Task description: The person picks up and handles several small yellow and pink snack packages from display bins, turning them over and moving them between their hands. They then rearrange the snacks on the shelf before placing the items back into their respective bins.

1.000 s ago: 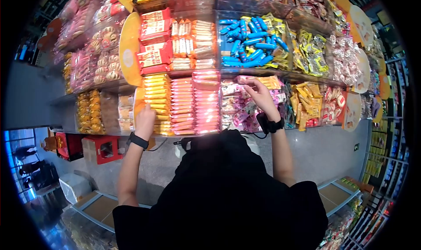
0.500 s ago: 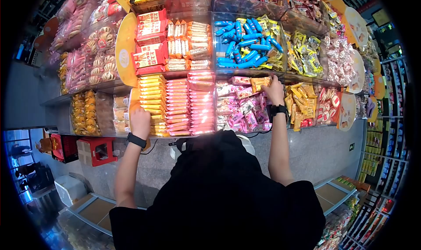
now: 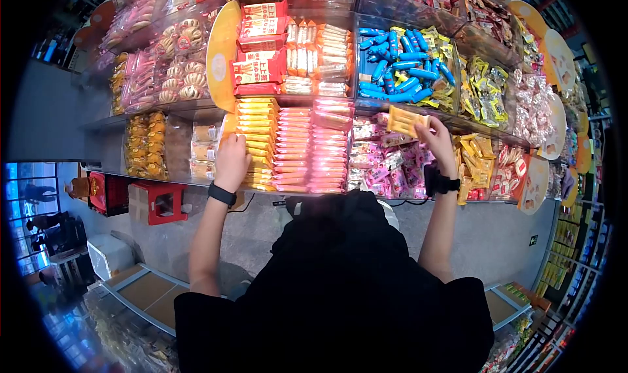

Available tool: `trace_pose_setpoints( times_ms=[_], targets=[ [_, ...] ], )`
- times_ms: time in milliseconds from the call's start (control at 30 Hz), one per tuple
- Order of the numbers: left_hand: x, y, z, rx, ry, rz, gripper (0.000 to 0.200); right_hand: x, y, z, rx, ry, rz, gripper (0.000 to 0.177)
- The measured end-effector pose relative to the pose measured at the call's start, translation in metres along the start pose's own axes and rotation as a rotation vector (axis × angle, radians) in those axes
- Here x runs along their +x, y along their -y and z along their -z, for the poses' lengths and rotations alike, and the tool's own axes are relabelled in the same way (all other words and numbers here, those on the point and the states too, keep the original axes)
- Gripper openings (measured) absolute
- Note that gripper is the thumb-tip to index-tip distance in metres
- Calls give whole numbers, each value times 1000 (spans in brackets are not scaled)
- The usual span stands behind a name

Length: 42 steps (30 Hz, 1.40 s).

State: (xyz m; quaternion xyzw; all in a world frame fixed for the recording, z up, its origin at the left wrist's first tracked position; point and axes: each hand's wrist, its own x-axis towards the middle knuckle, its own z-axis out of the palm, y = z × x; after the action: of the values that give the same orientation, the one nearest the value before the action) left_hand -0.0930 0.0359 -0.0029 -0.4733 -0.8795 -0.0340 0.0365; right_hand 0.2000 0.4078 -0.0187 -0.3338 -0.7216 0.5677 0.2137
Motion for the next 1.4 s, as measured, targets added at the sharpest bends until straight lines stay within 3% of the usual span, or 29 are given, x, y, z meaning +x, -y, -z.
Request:
trace_pose_setpoints(
  times_ms=[33,100,133,200,367,400,500,533,733,800,900,1067,1400],
  targets=[
    [3,-4,8,-104,-11,16,18,-9,27,-11,-44,94,-169,22],
    [11,-18,24,-260,-24,-11,21,-19,50,-42,147,235,-207,26],
    [14,-25,31,-407,-36,-25,25,-22,51,-57,205,308,-210,25],
    [20,-45,47,-424,-32,-53,30,-24,59,-81,153,418,-141,22],
    [32,-90,75,-634,-87,-380,32,-32,72,-126,282,673,-251,21],
    [32,-95,71,-626,-87,-376,32,-34,69,-133,230,688,-136,20],
    [28,-104,53,-627,125,-406,29,-43,80,-143,230,838,-165,18],
    [25,-107,53,-615,174,-412,27,-41,62,-146,10,814,43,16],
    [9,-88,50,-513,134,-410,22,-42,56,-129,101,846,29,18],
    [7,-65,59,-337,82,-271,20,-40,49,-120,79,792,-5,19],
    [1,-29,61,-350,-3,-224,19,-33,38,-114,0,776,13,22],
    [-8,-6,52,-405,257,-120,20,-28,39,-114,-29,763,-10,24],
    [-9,6,8,-263,317,-93,17,-30,33,-118,-10,778,-28,23]
  ],
)
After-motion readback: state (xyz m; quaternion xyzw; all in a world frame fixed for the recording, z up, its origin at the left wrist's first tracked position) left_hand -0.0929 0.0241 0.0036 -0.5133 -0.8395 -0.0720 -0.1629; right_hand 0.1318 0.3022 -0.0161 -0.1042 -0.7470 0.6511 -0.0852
